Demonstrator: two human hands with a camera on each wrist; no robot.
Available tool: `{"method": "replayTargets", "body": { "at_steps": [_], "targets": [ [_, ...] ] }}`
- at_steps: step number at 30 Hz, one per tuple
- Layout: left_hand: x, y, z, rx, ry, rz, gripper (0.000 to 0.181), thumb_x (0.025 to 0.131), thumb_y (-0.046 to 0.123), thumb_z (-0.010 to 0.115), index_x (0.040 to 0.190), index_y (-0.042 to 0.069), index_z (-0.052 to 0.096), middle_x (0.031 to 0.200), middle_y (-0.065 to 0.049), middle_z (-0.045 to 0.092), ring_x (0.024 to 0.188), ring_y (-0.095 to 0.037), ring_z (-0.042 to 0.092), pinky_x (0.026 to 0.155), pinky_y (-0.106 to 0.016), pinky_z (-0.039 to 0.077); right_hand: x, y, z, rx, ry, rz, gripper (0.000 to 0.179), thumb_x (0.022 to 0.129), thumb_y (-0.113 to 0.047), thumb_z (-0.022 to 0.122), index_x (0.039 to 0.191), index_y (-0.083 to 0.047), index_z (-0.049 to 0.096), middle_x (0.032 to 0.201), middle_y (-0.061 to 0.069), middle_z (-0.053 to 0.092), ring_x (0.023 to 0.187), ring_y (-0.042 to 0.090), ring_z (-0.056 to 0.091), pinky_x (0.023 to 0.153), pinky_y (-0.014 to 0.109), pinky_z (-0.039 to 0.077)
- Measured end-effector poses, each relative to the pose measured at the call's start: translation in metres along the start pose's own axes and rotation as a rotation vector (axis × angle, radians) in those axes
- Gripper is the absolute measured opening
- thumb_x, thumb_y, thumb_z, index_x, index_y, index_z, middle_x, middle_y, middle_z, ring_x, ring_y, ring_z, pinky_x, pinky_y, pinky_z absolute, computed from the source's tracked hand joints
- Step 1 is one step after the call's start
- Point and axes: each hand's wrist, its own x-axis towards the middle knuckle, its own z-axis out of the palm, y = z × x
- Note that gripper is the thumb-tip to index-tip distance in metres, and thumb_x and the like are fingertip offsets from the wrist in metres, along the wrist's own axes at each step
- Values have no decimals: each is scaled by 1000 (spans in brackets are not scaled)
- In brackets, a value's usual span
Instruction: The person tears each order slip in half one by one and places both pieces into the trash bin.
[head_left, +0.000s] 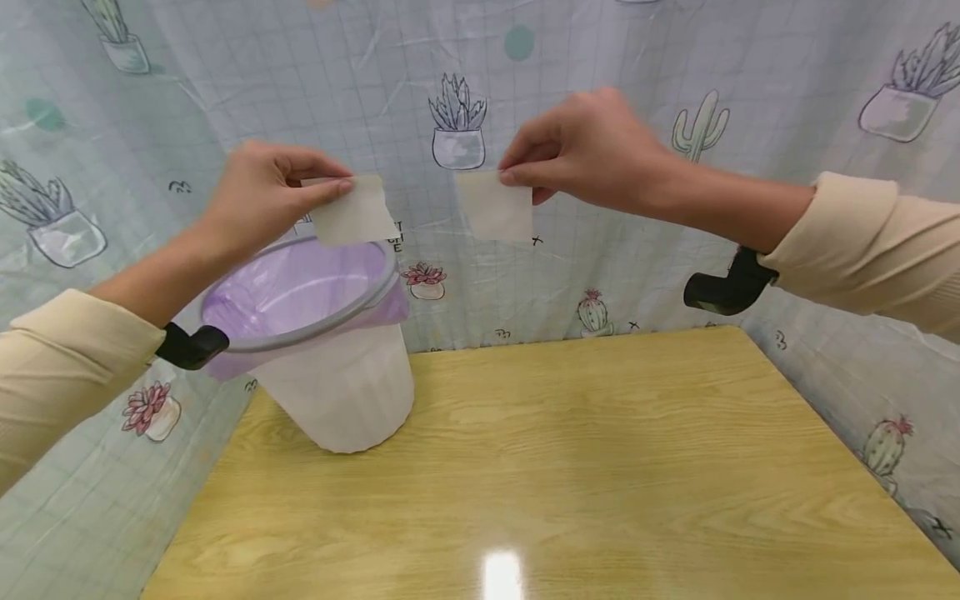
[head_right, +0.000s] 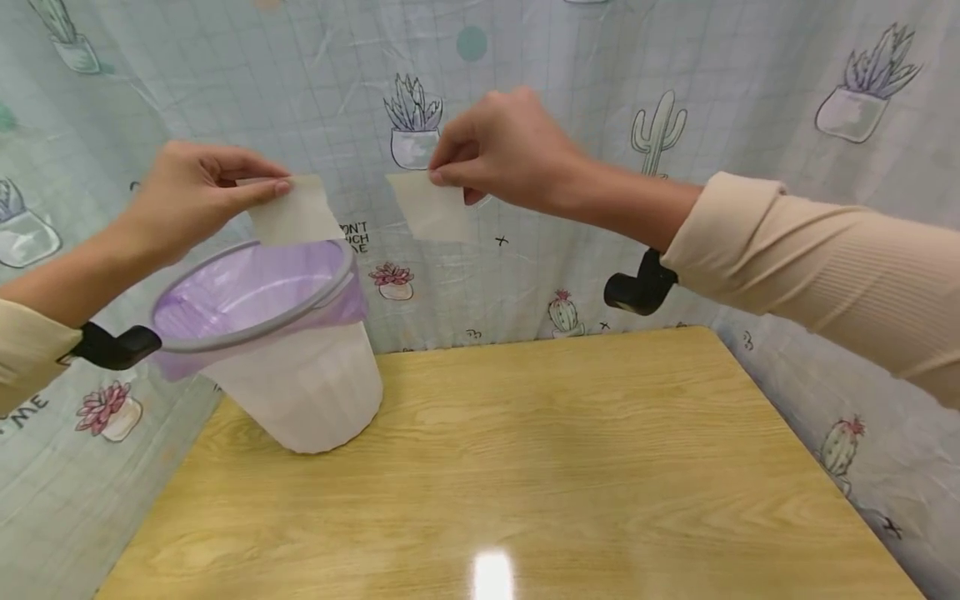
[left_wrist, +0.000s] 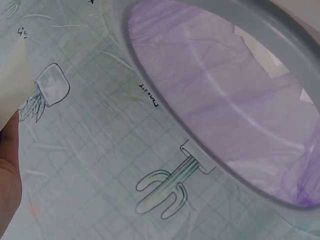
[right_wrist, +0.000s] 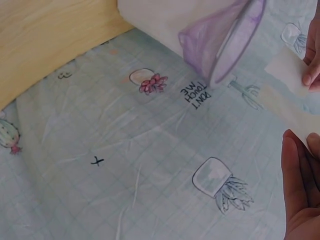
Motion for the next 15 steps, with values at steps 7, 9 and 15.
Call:
{"method": "replayTargets", "body": {
  "at_steps": [7, 9, 15],
  "targets": [
    [-1, -1, -4, 15, 10, -3, 23, 94, 20, 76, 108, 2, 79, 88, 13, 76, 69, 2, 67, 62, -11, 49, 9, -1, 6, 38, 0, -11, 17, 97, -24, 71, 102, -12, 81, 96, 0, 79, 77, 6, 74, 73, 17, 54],
    [-1, -2, -5, 19, 6, -4, 23, 94, 20, 76, 109, 3, 79, 90, 11, 77, 70, 2, 68, 63, -11, 49, 12, 0, 8, 57, -2, -11, 17, 97, -24, 72, 102, -11, 81, 97, 1, 79, 77, 6, 73, 73, 17, 55],
    [-5, -6, -8, 21, 1, -10, 23, 95, 19, 75, 109, 2, 78, 92, 10, 77, 73, 2, 68, 65, -12, 50, 22, -1, 14, 117, -16, -11, 17, 97, -23, 72, 103, -10, 81, 98, 1, 79, 76, 4, 73, 74, 19, 57]
  ]
}}
